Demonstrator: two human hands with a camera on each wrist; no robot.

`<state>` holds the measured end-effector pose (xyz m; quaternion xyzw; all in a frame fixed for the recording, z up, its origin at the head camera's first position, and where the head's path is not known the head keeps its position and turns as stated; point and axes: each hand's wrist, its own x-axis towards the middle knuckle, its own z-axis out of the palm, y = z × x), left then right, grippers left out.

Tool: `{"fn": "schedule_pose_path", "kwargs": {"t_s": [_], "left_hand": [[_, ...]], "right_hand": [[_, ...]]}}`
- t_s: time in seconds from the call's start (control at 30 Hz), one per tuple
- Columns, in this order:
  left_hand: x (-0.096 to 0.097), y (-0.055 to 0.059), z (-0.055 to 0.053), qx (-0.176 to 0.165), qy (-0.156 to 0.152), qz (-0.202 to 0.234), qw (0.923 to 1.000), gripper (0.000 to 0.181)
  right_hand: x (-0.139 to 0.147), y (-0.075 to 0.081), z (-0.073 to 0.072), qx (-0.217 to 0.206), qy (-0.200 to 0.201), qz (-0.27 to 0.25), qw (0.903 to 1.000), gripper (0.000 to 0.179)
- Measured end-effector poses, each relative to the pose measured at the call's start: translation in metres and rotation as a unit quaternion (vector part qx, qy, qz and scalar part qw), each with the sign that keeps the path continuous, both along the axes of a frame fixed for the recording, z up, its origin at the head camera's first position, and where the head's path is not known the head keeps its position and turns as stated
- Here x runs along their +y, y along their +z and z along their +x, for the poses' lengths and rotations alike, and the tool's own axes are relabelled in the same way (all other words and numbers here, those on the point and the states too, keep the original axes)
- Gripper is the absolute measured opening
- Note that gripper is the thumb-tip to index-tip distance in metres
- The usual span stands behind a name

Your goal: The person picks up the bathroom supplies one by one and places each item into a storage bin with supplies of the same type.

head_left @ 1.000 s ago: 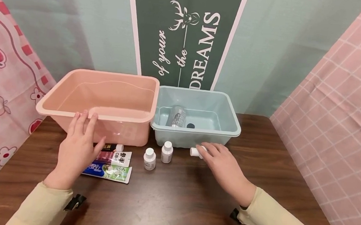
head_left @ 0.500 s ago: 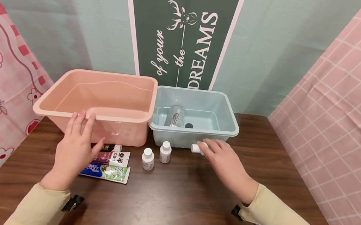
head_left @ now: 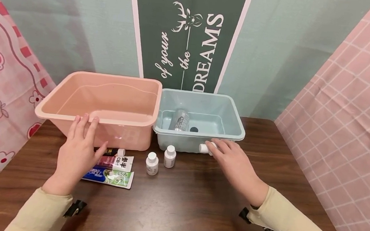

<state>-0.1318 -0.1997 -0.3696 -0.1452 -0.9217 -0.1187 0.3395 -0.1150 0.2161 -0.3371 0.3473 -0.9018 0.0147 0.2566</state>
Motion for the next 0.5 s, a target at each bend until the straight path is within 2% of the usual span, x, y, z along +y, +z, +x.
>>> {"fn": "schedule_pose_path", "kwargs": {"t_s": [0.27,0.5], "left_hand": [[-0.0002,-0.0012,0.0000,0.004,0.002,-0.001,1.0000,0.076],[0.0003,-0.0008,-0.0001,0.001,0.001,0.000,1.0000,0.076]], "right_hand": [[0.0016,0.0061,0.0009,-0.006,-0.006,0.004,1.0000,0.050],[0.0032,0.0086,0.0011,0.006,-0.005,-0.001,1.0000,0.049]]}}
